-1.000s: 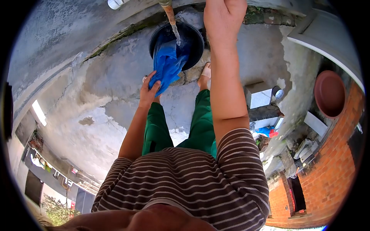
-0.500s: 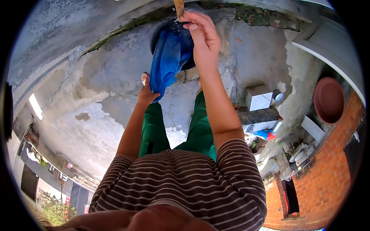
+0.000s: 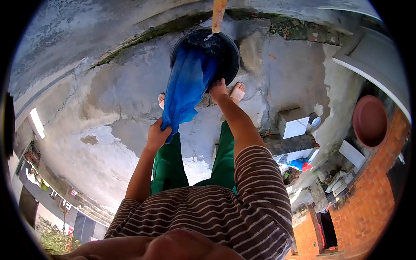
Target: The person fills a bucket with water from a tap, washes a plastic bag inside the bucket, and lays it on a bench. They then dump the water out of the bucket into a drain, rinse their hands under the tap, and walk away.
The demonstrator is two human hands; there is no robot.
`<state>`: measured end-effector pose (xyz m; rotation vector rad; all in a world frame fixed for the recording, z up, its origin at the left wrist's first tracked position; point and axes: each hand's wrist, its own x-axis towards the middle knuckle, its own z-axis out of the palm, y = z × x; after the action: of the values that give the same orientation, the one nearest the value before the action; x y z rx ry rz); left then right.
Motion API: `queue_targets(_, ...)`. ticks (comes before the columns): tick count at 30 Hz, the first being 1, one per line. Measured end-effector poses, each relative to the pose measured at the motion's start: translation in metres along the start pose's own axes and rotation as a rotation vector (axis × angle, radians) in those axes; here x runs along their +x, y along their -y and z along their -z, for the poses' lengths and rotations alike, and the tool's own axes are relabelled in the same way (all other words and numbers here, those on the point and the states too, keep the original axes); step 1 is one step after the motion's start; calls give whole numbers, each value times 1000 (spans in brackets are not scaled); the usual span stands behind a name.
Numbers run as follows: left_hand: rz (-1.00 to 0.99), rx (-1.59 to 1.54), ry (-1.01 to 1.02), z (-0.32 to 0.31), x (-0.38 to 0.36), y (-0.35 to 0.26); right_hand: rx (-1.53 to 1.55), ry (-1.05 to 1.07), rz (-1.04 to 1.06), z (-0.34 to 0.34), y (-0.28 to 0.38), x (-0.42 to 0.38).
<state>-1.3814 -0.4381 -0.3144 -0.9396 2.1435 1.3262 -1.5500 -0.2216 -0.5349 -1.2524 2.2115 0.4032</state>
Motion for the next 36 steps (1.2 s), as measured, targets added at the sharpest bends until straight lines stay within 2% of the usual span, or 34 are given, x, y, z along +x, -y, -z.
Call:
queue_targets(3,-3,-14,-29,-2,2,-6,113,102,207,-8,5,20)
queue_targets(4,6,-12,-25,-2,4,-7,119,108,212,-8,11,19)
queue_targets(5,-64,-58,-53,-3,6,-9,298,94,154,-11,16,17)
queue_targets(7,-208,-126,-141,-7,12,-8,499,-114,66,-31,42,28)
queue_targets(8,-213,-132,-134,-3,12,-7,598,-223,37,-41,55,34)
queue_targets(9,-145,-133,-108,3,13,-10,458,-541,138,-45,75,43)
queue_targets(10,-77,-128,-78,9,12,-11,570,-576,99,-37,97,54)
queue_targets(12,-105,-135,-69,19,11,-6,769,-659,39,-25,131,71)
queue_targets(16,-131,-132,-15,44,2,-2,1242,-635,-135,-22,174,57)
queue_targets(20,-231,-124,31,66,-10,-19,1708,-560,-339,-47,178,38)
queue_targets(22,-220,-225,73,75,-10,-20,1682,-561,-389,-60,167,34)
queue_targets(24,-264,-178,90,83,-10,-14,1234,-565,-390,-57,151,31)
queue_targets(26,-293,-130,107,85,-14,-18,778,-690,-355,-40,133,30)
queue_targets(28,-413,-143,84,90,-18,-39,909,-560,-519,-4,119,25)
queue_targets(30,-457,-91,103,88,-18,-41,1217,-926,-488,37,103,21)
queue_targets(31,-519,-46,124,85,-16,-44,1224,-925,-480,64,95,22)
queue_targets(33,-520,-42,163,81,-15,-54,1014,-1095,-77,109,89,21)
queue_targets(34,-531,-43,203,78,-14,-58,1020,-1097,-76,114,91,21)
queue_targets(36,-530,-115,173,68,-10,-65,1305,-549,196,118,94,16)
